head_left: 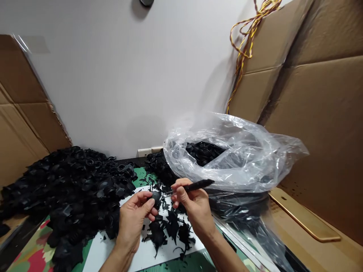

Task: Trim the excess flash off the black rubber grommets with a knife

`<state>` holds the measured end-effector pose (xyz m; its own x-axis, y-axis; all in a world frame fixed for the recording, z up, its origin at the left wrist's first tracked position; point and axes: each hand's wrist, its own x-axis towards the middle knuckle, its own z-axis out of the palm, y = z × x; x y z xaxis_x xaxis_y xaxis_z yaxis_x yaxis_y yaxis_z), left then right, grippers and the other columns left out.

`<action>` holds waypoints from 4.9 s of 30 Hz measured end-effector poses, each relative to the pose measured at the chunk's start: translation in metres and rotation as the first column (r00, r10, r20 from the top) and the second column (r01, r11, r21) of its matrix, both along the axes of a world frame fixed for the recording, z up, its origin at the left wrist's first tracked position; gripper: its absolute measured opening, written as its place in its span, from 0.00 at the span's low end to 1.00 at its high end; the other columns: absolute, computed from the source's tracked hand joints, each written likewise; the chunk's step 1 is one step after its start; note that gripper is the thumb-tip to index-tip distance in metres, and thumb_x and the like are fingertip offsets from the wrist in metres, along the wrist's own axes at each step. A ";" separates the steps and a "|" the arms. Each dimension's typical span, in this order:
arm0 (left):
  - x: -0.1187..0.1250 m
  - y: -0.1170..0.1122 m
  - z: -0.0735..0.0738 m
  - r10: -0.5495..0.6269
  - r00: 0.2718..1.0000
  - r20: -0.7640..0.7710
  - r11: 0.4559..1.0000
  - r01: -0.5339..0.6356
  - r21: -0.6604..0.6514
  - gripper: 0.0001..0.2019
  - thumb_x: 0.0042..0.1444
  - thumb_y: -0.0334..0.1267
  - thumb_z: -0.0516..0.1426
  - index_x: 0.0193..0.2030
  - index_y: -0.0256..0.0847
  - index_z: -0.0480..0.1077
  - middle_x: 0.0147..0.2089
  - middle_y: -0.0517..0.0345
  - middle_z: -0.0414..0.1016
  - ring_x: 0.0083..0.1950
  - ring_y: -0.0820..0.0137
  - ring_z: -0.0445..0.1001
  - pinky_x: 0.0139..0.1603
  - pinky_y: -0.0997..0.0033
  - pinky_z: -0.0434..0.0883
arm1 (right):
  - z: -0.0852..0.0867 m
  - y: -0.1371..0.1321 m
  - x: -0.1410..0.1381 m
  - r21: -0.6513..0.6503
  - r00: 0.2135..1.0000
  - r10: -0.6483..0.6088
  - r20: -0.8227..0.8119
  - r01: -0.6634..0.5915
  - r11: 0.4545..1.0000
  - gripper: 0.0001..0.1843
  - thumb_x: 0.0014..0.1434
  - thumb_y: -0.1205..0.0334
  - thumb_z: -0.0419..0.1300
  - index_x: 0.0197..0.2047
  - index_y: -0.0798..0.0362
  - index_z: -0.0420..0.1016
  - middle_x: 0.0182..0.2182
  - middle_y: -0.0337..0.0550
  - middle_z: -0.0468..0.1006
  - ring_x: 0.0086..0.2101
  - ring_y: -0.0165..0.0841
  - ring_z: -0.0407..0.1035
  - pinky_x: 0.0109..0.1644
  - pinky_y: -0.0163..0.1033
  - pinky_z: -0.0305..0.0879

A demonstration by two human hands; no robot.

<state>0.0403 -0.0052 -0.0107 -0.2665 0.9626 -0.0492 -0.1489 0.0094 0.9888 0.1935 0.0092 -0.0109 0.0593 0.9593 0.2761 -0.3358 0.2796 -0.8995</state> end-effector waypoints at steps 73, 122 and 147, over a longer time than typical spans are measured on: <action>-0.016 -0.008 0.003 0.109 0.957 0.268 0.992 -0.121 0.029 0.17 0.36 0.45 0.69 0.22 0.37 0.68 0.13 0.70 0.61 0.11 0.84 0.55 0.12 0.84 0.53 | -0.019 0.003 -0.012 0.066 0.780 -0.043 0.625 0.003 0.998 0.07 0.54 0.62 0.55 0.27 0.54 0.68 0.22 0.36 0.67 0.24 0.29 0.59 0.27 0.33 0.56; -0.007 -0.008 0.000 -0.078 0.980 -0.183 0.985 0.103 0.137 0.15 0.28 0.33 0.70 0.29 0.40 0.80 0.33 0.54 0.76 0.28 0.68 0.69 0.23 0.75 0.65 | -0.034 0.034 0.008 -0.045 0.887 -0.235 0.398 0.275 0.960 0.11 0.50 0.56 0.51 0.21 0.51 0.58 0.18 0.33 0.57 0.22 0.29 0.53 0.27 0.35 0.53; -0.016 -0.003 -0.003 -0.080 0.933 0.350 0.996 0.084 0.002 0.20 0.37 0.37 0.69 0.41 0.37 0.78 0.29 0.54 0.78 0.27 0.71 0.74 0.28 0.75 0.72 | -0.031 0.027 0.015 -0.094 0.819 -0.403 0.409 0.477 0.874 0.15 0.51 0.51 0.53 0.22 0.53 0.63 0.18 0.36 0.61 0.21 0.30 0.56 0.25 0.35 0.54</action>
<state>0.0246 -0.0084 -0.0138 -0.1506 0.9791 -0.1370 -0.4832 0.0480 0.8742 0.2080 0.0360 -0.0415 0.4176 0.8896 0.1850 0.1455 0.1355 -0.9800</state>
